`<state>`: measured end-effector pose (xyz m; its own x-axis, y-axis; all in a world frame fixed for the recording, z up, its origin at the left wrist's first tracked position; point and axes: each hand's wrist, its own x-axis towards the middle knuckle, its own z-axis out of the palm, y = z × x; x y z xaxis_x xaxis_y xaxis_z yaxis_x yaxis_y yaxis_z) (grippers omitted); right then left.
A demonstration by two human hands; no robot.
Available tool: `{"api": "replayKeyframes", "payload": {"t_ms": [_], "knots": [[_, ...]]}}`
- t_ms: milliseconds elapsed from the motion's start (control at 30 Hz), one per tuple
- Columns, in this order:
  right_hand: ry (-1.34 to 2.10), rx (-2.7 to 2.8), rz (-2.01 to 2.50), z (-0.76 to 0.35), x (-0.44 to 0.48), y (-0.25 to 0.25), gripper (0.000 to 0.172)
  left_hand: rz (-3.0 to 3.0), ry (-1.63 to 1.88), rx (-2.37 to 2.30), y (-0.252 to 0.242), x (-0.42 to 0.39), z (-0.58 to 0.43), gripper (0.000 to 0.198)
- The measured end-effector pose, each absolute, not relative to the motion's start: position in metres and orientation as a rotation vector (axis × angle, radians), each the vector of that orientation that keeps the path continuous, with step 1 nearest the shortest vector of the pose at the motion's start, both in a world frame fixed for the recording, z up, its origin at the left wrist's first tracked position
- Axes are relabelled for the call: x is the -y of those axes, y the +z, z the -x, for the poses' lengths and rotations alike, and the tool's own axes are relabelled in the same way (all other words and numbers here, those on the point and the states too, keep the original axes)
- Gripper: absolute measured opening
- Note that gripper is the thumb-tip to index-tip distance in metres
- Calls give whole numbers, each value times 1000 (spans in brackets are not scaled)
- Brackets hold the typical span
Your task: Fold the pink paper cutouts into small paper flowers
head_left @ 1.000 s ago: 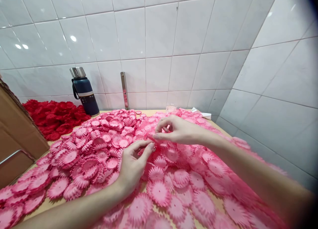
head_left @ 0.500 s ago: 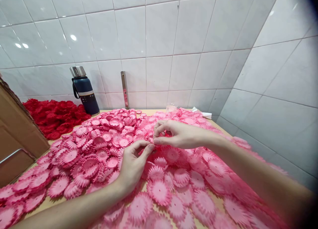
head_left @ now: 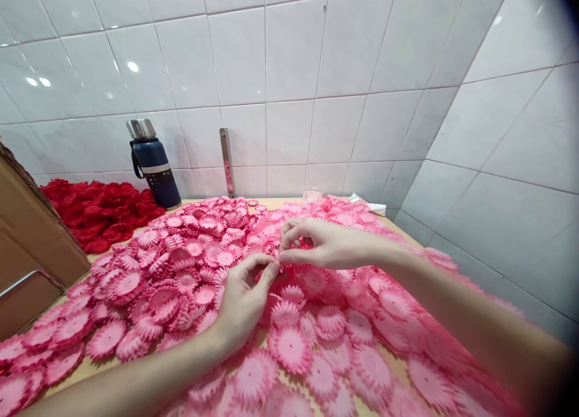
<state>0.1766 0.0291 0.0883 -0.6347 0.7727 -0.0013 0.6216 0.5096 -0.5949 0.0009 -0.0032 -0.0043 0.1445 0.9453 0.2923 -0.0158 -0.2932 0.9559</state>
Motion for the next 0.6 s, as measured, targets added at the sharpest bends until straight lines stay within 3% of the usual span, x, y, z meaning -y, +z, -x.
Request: {"api": "replayKeyframes", "payload": {"t_ms": [600], "knots": [[778,2499,1229,-176,-27,90,26,-1513,1264,-974,0,5,1,15]]}}
